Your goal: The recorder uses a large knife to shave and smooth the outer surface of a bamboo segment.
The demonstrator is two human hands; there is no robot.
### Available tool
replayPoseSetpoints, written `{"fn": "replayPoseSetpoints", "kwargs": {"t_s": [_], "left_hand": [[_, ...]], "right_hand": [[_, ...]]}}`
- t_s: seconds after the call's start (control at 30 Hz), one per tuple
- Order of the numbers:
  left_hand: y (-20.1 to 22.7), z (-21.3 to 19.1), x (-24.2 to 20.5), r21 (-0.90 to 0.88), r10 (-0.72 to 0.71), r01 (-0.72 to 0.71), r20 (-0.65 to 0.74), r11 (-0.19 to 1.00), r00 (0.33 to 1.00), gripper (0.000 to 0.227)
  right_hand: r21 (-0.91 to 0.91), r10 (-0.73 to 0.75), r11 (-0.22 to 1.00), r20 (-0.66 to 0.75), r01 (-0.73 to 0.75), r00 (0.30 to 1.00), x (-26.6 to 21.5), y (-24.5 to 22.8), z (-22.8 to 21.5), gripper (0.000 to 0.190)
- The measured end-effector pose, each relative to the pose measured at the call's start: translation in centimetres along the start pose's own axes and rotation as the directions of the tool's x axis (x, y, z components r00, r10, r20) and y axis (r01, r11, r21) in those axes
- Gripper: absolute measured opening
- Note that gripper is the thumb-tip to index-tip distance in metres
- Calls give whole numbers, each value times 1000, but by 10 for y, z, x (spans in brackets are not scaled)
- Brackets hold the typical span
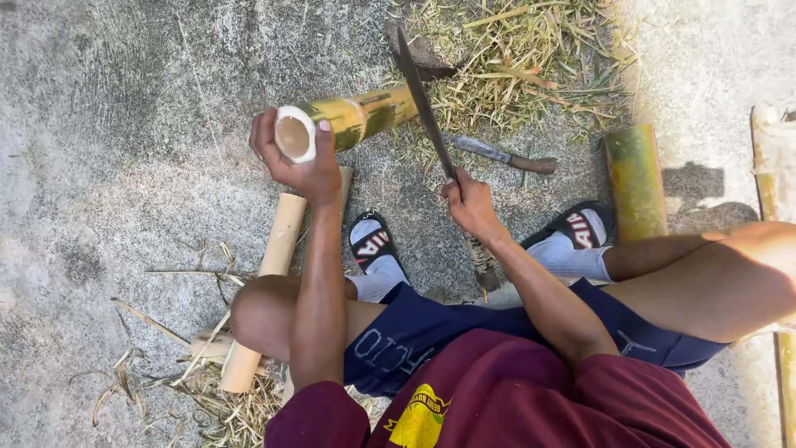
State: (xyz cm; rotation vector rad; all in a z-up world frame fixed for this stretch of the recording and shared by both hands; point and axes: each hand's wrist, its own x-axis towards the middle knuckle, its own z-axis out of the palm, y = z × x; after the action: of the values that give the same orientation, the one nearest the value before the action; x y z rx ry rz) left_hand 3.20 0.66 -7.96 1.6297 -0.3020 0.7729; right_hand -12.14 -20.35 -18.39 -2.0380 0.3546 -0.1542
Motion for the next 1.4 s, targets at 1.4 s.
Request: {"fn": "replayPoseSetpoints", "kwargs": {"t_s": [1.4], "left_hand": [[95,-28,-15,324,171,-326,426,888,888,45]], "right_hand": [[-246,-324,907,114,342,939,19,-36,9,17]]}}
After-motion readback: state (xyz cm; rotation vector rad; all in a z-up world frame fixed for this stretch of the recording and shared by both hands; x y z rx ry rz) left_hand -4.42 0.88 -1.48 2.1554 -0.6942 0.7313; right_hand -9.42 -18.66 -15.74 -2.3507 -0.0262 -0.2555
